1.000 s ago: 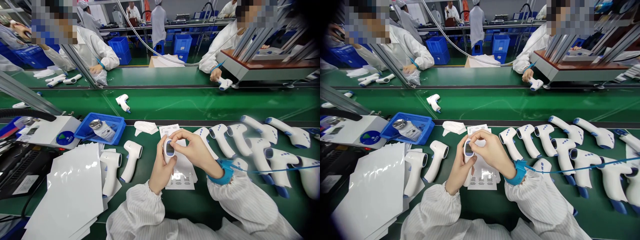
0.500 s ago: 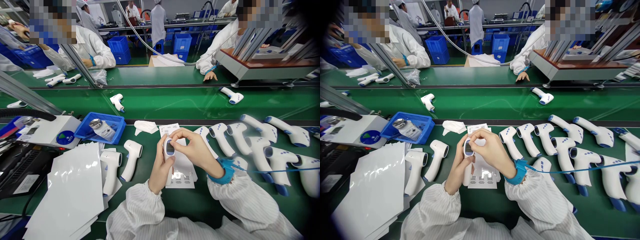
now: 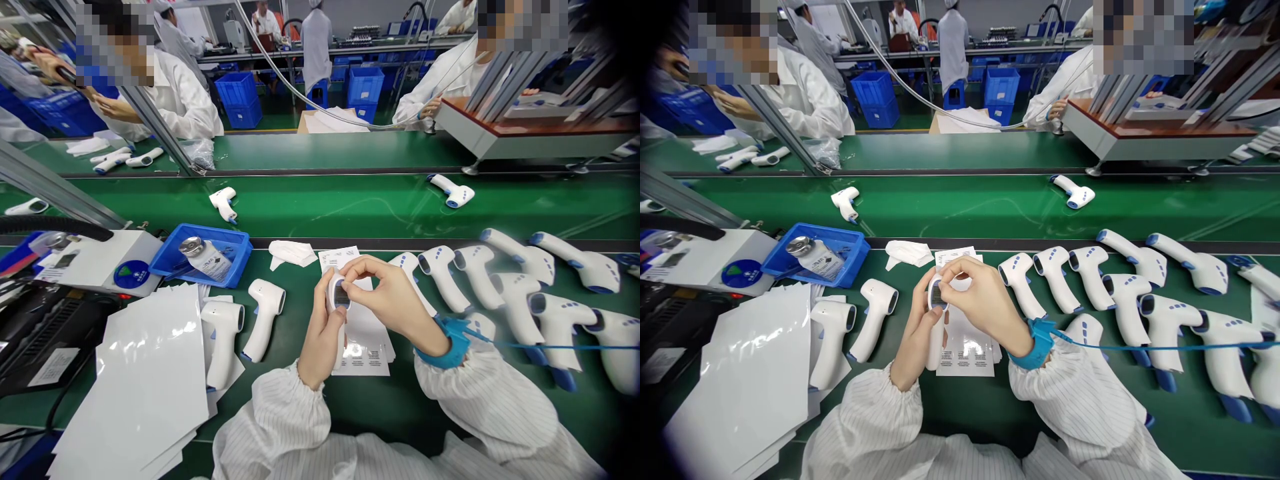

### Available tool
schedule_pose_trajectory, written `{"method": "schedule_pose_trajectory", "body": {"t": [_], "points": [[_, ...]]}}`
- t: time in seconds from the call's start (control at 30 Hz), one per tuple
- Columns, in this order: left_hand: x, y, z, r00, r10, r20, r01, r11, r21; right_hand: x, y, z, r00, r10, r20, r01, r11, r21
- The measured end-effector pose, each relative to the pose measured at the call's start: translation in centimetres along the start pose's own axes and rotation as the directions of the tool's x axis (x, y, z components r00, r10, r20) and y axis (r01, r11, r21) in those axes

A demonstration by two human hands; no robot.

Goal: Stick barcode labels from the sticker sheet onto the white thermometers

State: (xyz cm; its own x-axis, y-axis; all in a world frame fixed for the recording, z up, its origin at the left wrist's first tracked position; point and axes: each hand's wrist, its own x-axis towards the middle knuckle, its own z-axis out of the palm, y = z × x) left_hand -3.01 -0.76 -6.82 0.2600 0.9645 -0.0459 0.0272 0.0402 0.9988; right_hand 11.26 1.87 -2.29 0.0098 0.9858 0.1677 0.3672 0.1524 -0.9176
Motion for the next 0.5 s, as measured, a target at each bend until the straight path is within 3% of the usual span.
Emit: {"method": "schedule_pose_trajectory", "body": {"t": [0.5], "points": [[-0.04, -0.2, -0.21, 0.997, 0.065, -0.052, -0.067, 0.997, -0.047, -0.29, 0.1, 0.32, 1.0, -0.011, 0.002, 0.011, 0.999, 0.036]]}}
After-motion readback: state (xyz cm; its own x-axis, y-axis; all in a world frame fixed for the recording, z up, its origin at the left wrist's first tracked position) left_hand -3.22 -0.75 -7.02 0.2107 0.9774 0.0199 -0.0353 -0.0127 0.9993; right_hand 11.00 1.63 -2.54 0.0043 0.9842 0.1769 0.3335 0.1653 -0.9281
